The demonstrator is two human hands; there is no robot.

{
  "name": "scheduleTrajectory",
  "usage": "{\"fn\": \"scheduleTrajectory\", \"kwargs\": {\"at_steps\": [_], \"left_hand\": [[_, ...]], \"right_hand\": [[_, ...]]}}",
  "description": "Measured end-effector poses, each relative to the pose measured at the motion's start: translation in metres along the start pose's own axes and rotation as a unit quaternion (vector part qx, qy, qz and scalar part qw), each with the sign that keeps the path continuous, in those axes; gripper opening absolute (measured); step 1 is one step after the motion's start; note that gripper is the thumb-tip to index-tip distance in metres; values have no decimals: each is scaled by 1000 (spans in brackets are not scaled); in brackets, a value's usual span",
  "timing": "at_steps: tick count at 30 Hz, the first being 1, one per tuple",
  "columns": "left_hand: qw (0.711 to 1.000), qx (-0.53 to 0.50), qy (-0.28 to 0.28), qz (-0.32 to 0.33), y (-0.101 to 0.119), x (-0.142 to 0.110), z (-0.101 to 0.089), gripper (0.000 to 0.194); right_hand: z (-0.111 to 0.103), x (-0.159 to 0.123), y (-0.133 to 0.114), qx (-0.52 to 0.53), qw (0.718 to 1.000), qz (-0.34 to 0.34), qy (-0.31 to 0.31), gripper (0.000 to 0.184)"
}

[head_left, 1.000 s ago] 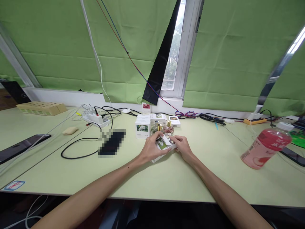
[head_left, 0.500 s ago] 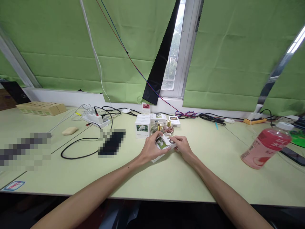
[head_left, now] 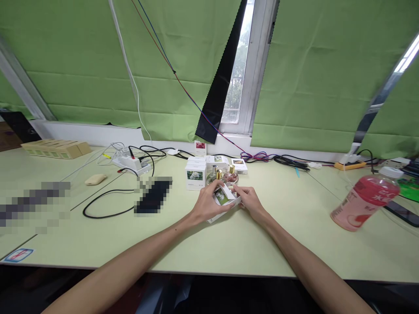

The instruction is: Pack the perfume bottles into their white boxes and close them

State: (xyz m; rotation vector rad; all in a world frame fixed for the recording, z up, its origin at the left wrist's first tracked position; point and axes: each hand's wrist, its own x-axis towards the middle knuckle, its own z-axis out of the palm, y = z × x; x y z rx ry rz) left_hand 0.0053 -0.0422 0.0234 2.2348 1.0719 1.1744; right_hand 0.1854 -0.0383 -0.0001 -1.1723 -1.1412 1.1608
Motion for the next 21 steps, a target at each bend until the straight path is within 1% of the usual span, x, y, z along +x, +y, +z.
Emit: {"fn": "scheduleTrajectory", "kwargs": {"at_steps": [7, 12, 21], "left_hand": [[1000, 12, 2, -8, -2, -1, 1, 50], [1000, 10, 8, -14, -2, -1, 2, 52], [1000, 4, 10, -8, -1, -1, 1, 52]], "right_hand": [[-3, 3, 6, -11, 1000, -2, -3, 66], [-3, 3, 5, -5, 1000, -2, -23, 70], [-1, 3, 4, -15, 999, -5, -36, 69]]}}
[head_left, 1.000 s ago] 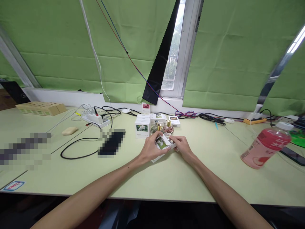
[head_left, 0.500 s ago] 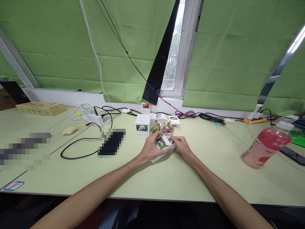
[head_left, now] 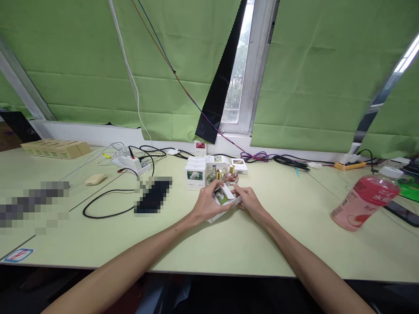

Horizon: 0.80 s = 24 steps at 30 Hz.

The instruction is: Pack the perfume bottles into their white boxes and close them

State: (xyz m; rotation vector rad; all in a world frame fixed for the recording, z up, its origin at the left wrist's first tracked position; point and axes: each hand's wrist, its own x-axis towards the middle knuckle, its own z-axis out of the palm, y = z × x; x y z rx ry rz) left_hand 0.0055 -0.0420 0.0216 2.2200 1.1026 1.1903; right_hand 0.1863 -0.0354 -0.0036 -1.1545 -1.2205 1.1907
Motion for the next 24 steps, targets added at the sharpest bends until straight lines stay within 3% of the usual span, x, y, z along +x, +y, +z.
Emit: {"fn": "scheduleTrajectory", "kwargs": {"at_steps": [16, 24], "left_hand": [[1000, -15, 10, 8, -3, 1, 3, 52], [998, -51, 37, 31, -3, 2, 7, 55]], "right_hand": [[3, -3, -2, 25, 1000, -13, 8, 68], [3, -6, -13, 62, 991, -93, 67, 60]]}}
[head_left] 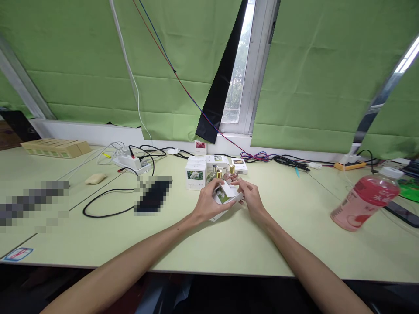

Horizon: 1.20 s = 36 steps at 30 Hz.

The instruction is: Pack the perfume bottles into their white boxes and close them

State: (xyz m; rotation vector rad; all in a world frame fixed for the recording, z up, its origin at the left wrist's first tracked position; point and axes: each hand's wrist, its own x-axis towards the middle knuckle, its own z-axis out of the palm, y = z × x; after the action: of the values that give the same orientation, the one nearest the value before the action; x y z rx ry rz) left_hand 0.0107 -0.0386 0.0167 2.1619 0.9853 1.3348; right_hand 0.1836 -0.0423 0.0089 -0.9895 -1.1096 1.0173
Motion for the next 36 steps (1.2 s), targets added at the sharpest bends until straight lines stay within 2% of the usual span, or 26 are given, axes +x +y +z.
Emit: {"fn": "scheduleTrajectory", "kwargs": {"at_steps": [4, 8, 17, 27, 36], "left_hand": [[1000, -22, -4, -10, -4, -1, 3, 59], [996, -91, -16, -11, -9, -4, 6, 65], [983, -179, -39, 9, -10, -6, 12, 60], [961, -264, -61, -60, 2, -5, 11, 71], [975, -198, -65, -81, 1, -7, 5, 69]], "right_hand": [[0, -1, -2, 24, 999, -10, 35, 50], [1, -2, -4, 56, 997, 2, 45, 46], [-2, -3, -10, 97, 995, 10, -19, 40], [-3, -5, -17, 115, 992, 11, -51, 36], [-4, -5, -11, 101, 992, 13, -76, 41]]}}
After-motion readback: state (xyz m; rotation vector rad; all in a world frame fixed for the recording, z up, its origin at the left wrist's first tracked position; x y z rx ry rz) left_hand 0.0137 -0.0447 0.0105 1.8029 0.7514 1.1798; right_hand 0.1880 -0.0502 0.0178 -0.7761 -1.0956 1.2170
